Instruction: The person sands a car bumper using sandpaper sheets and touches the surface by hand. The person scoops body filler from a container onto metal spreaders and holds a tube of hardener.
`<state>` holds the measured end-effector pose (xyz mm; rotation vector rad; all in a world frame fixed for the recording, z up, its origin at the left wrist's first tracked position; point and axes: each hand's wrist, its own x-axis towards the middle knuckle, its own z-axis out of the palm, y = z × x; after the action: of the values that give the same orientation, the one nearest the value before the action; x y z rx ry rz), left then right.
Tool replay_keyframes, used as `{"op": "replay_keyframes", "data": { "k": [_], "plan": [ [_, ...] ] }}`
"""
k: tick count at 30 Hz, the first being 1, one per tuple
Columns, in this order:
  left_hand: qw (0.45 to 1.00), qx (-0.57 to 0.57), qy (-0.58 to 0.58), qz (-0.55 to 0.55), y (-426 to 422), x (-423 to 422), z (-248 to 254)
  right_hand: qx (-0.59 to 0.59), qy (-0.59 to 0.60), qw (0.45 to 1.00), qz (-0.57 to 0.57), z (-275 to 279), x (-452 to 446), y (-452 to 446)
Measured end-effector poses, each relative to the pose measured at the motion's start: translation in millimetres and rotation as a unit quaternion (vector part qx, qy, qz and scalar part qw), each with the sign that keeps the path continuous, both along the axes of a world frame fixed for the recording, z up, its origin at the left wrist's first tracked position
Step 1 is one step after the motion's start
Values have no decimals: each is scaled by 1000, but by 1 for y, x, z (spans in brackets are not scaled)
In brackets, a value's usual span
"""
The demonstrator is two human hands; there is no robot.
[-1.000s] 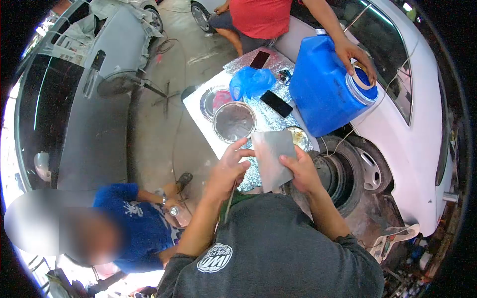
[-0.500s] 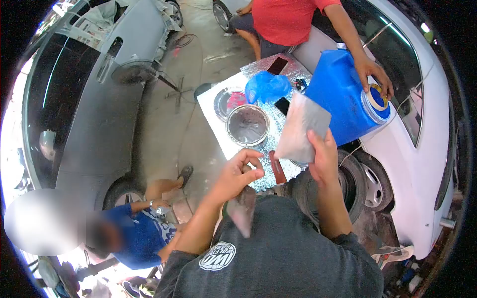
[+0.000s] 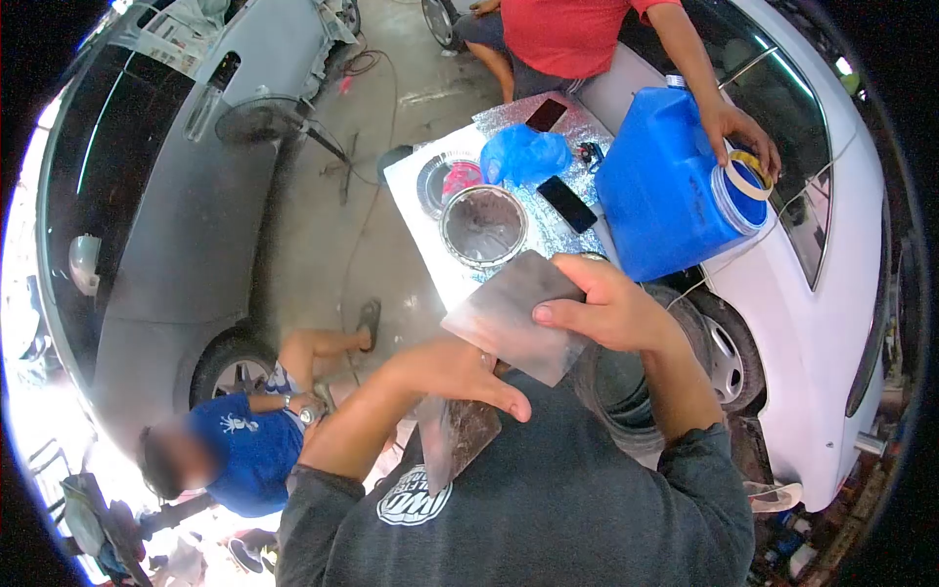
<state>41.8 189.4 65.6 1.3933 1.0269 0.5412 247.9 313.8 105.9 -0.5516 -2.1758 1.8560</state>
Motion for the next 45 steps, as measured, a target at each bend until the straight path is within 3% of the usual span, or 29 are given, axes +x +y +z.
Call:
{"op": "replay_keyframes", "data": {
  "k": [1, 4, 7, 10, 13, 16, 19, 22, 26, 31, 35, 41, 44, 45],
  "plan": [
    [998, -31, 44, -29, 1, -1, 3, 11, 2, 1000, 6, 1, -2, 0],
    [995, 81, 46, -25, -4, 4, 2, 63, -17, 998, 21, -3, -4, 1],
    [990, 86, 96, -51, -4, 4, 0, 51, -6, 999, 4, 8, -4, -3],
    [1000, 4, -21, -5, -7, 7, 12, 9, 6, 1000, -17, -3, -1, 1],
    [992, -45, 89, -80, -7, 8, 8, 94, -62, 993, 39, 3, -5, -6],
    [993, 37, 110, -14, -19, 13, -11, 99, -48, 993, 52, 3, -11, -11],
    [993, -10, 106, -45, -9, 8, 9, -77, 37, 994, -60, -10, -5, -10],
    [994, -78, -37, 67, -17, -4, -9, -63, 77, 987, -124, -18, 4, -5],
    [976, -57, -89, 192, -22, 7, -18, -24, 79, 983, -162, -21, 7, -13],
    [962, -26, -81, 260, -15, 10, -15, 70, 80, 970, -220, -26, 5, -26],
    [964, -23, -51, 259, -8, 3, -12, 30, 50, 977, -206, -28, 14, -28],
    [951, 20, -29, 306, -4, -6, 4, 88, 21, 975, -202, -28, 20, -29],
    [927, 126, -41, 352, 1, -23, -17, 14, 60, 980, -187, -50, 29, -24],
    [901, 123, 7, 416, 0, -22, -9, -71, 86, 976, -187, -52, 30, -27]
  ]
}}
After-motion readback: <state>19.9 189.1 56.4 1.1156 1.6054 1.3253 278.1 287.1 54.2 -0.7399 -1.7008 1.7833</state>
